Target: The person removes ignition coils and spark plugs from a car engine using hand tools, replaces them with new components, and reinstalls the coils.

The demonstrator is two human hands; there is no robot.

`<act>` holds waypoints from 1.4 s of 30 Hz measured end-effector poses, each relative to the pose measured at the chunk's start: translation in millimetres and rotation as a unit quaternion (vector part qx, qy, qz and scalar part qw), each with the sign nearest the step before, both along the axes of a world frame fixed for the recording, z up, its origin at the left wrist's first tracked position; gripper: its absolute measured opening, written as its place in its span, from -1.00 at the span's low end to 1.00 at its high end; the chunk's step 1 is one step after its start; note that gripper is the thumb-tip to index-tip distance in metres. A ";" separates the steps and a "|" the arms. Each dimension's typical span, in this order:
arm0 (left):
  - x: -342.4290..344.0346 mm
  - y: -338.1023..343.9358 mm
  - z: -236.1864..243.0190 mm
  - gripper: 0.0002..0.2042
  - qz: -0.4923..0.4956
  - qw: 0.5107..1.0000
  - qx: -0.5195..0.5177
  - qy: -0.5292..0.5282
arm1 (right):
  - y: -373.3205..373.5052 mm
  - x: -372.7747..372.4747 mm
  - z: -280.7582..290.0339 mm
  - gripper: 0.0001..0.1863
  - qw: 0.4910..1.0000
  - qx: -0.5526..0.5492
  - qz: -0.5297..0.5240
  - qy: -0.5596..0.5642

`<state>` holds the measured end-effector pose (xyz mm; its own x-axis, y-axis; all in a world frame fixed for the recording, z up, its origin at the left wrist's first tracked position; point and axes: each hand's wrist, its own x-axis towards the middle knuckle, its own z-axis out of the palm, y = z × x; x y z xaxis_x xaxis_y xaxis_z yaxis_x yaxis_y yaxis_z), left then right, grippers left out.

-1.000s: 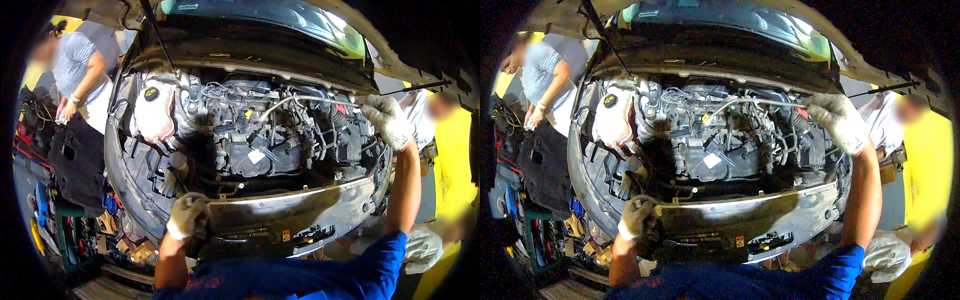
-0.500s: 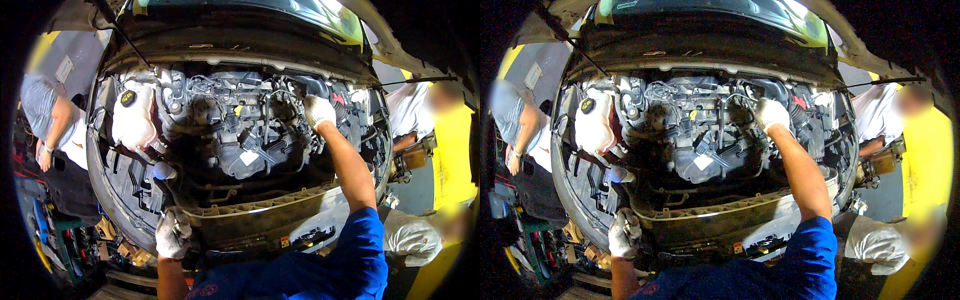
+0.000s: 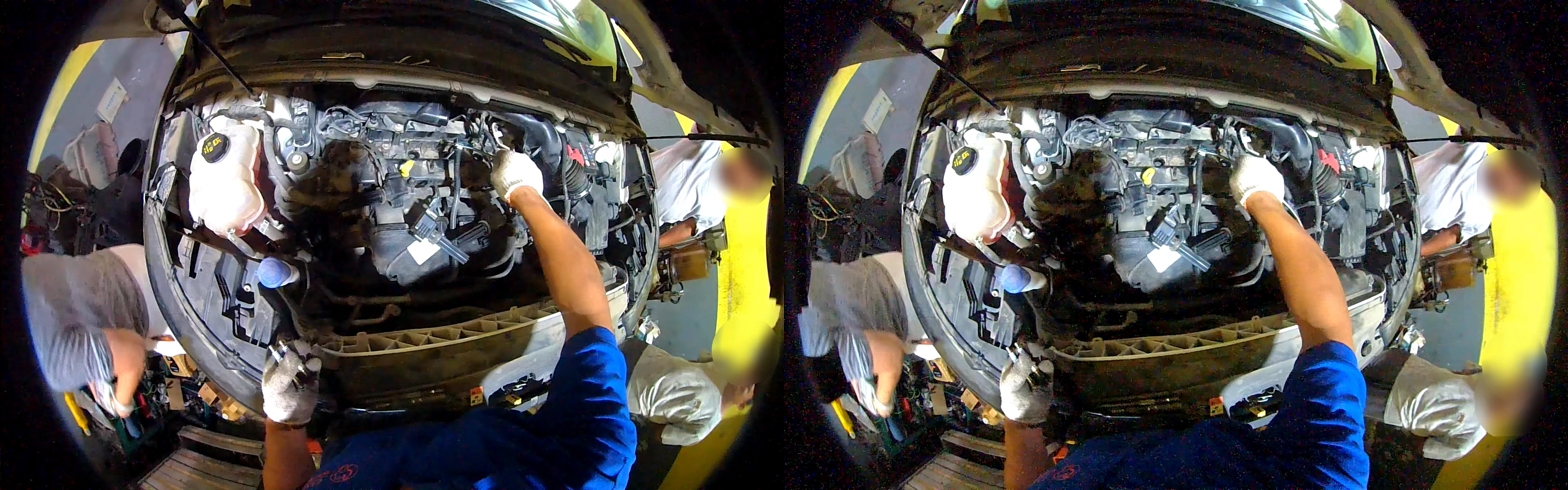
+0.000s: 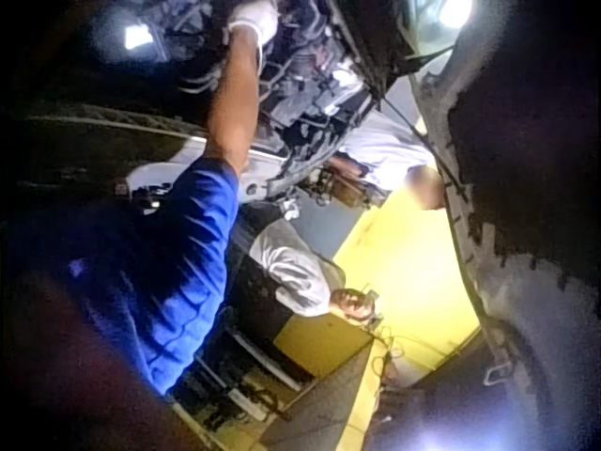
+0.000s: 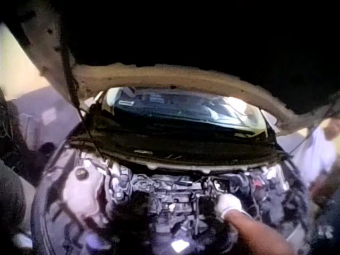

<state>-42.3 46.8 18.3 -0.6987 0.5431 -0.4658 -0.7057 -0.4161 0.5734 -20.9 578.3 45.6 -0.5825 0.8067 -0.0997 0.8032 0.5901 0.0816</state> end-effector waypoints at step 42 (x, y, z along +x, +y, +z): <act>62.9 34.0 56.2 -0.61 -0.295 0.954 -0.004 0.055 | -145.1 222.1 320.1 -0.64 0.937 -0.164 0.054 0.302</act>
<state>20.6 80.8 74.5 -0.3180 0.8533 -0.4132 -0.7509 0.0394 0.6593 201.2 433.2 365.7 -0.6894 0.7232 0.0419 0.5782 0.5841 -0.5696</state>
